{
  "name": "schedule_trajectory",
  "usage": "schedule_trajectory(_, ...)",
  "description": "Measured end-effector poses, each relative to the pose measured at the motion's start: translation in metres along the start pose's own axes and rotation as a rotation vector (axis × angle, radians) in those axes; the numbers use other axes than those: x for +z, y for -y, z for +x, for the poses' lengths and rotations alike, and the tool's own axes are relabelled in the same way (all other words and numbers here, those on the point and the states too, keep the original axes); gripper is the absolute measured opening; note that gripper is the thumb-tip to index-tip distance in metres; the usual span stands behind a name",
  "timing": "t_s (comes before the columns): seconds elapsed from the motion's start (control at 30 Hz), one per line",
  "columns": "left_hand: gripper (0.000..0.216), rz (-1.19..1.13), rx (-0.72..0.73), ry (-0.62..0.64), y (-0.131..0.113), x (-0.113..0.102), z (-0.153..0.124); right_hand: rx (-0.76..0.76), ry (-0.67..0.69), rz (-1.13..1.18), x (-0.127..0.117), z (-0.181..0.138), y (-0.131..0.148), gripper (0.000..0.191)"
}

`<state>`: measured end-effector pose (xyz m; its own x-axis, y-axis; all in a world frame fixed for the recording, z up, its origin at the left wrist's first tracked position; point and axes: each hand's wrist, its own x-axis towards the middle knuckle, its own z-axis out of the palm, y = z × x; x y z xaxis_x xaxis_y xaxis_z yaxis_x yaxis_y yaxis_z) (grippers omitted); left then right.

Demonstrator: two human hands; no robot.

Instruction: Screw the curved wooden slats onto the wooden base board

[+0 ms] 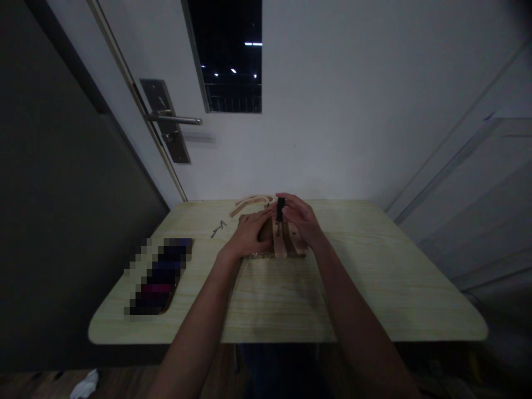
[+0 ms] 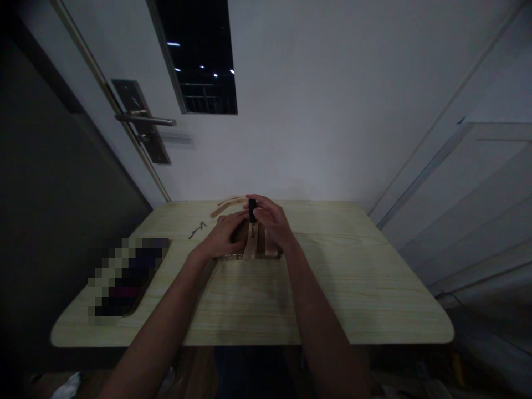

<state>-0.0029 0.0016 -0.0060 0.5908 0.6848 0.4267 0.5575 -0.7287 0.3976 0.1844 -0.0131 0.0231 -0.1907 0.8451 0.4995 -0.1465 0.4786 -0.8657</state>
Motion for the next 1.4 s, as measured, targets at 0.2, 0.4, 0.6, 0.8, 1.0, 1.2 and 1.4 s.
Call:
schedule_trajectory(0.2,0.077,0.014,0.008,0.021,-0.0012,-0.0011,0.0003,-0.015,-0.046,-0.070,-0.0015,0.0004,-0.0046,0.045)
schedule_trajectory(0.4,0.076,0.002,0.002,0.030,-0.0035,-0.0026,0.0012,-0.005,-0.080,-0.097,-0.0017,0.0003,-0.0069,0.036)
schedule_trajectory(0.6,0.075,0.004,-0.005,0.014,-0.0003,-0.0004,-0.0001,-0.044,0.022,-0.026,-0.0011,0.0004,-0.0001,0.034)
schedule_trajectory(0.8,0.075,0.012,0.018,-0.004,0.0022,0.0017,-0.0007,-0.026,-0.012,-0.049,0.0003,0.0005,0.0003,0.037)
schedule_trajectory(1.0,0.073,0.006,0.011,0.011,0.0007,0.0008,0.0001,0.001,-0.062,-0.078,-0.0002,0.0011,-0.0046,0.043)
schedule_trajectory(1.2,0.060,-0.018,0.001,-0.010,-0.0021,-0.0007,0.0011,0.002,-0.115,-0.094,0.0005,0.0015,-0.0021,0.041)
schedule_trajectory(1.4,0.036,-0.184,-0.003,-0.133,-0.0057,-0.0034,0.0039,0.007,-0.179,-0.134,0.0024,0.0016,0.0007,0.040)
